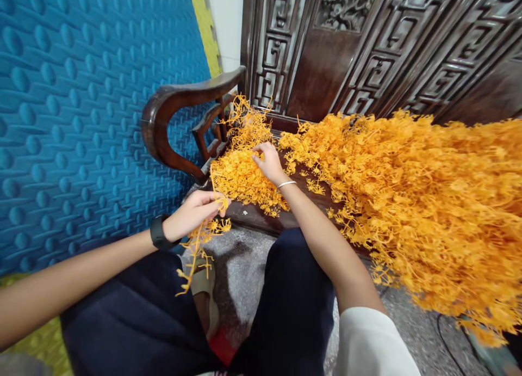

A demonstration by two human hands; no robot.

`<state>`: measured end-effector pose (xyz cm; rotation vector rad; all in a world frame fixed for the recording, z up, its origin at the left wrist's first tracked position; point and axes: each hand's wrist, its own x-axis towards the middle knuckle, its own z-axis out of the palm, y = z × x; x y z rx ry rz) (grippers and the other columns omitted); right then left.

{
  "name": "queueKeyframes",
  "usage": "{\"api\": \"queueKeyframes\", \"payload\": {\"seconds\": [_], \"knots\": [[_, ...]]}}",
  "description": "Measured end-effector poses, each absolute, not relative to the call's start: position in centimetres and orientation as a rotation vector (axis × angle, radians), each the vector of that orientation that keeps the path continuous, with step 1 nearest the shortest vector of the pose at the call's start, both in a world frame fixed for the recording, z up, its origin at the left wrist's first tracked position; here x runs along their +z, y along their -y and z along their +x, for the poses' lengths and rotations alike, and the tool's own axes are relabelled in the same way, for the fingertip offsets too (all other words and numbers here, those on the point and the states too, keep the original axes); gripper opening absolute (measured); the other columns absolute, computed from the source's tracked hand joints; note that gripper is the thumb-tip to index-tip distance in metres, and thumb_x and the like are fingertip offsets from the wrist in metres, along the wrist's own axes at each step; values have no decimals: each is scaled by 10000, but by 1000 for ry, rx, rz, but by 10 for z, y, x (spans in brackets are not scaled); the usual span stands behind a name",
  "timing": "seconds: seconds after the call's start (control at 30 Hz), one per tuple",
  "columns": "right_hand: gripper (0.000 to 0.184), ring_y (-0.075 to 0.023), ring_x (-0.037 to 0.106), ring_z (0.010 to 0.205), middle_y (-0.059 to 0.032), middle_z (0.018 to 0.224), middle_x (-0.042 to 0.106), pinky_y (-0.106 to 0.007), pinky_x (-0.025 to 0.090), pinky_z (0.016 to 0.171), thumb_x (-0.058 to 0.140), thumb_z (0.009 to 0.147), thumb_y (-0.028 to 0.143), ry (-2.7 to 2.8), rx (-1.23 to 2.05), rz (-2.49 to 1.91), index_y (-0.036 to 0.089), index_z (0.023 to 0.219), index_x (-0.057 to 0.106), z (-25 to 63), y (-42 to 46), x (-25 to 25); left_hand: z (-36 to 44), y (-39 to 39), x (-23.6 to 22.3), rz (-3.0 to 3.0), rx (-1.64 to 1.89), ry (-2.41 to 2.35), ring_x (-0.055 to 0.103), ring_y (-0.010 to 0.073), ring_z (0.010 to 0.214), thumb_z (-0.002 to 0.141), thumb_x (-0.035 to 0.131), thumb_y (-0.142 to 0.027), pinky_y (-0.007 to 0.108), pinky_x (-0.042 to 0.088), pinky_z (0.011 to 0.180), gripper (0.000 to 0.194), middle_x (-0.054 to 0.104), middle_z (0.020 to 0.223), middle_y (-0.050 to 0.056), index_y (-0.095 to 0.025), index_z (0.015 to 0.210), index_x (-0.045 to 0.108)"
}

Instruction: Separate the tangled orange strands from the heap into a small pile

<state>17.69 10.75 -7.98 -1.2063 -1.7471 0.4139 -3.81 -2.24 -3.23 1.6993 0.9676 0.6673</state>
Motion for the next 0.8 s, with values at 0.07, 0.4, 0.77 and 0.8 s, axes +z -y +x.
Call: {"api": "queueKeyframes", "payload": {"seconds": [0.07, 0.4, 0.77, 0.8], "knots": [[46, -176, 498, 811, -29, 806, 567, -377, 384, 839, 617, 717, 192, 1749, 386, -1231, 184, 760, 630, 179, -108, -79, -39, 21, -32, 1694, 670, -988, 327, 70, 419, 732, 447, -312, 205, 241, 438, 265, 394, 432, -54, -163, 519, 497], [381, -108, 550, 644, -7, 673, 602, -253, 438, 613, 480, 822, 514, 1668, 1083, -963, 179, 682, 596, 119, -35, -28, -47, 6, -33, 1629, 758, -1100, 279, 59, 371, 727, 443, -338, 208, 205, 405, 311, 337, 385, -66, -175, 462, 433], [224, -90, 553, 633, 32, 696, 623, -252, 459, 644, 742, 634, 332, 1586, 1227, -911, 188, 721, 593, 98, -15, -26, -66, -7, -23, 1664, 766, -1139, 310, 45, 313, 744, 529, -293, 173, 240, 368, 152, 414, 361, -86, -151, 691, 522], [231, -91, 561, 640, 33, 698, 627, -254, 466, 654, 744, 631, 329, 1555, 1275, -903, 190, 730, 588, 99, -16, -24, -67, -6, -22, 1654, 753, -1141, 318, 45, 304, 740, 546, -274, 167, 246, 365, 121, 434, 364, -90, -158, 744, 511]]}}
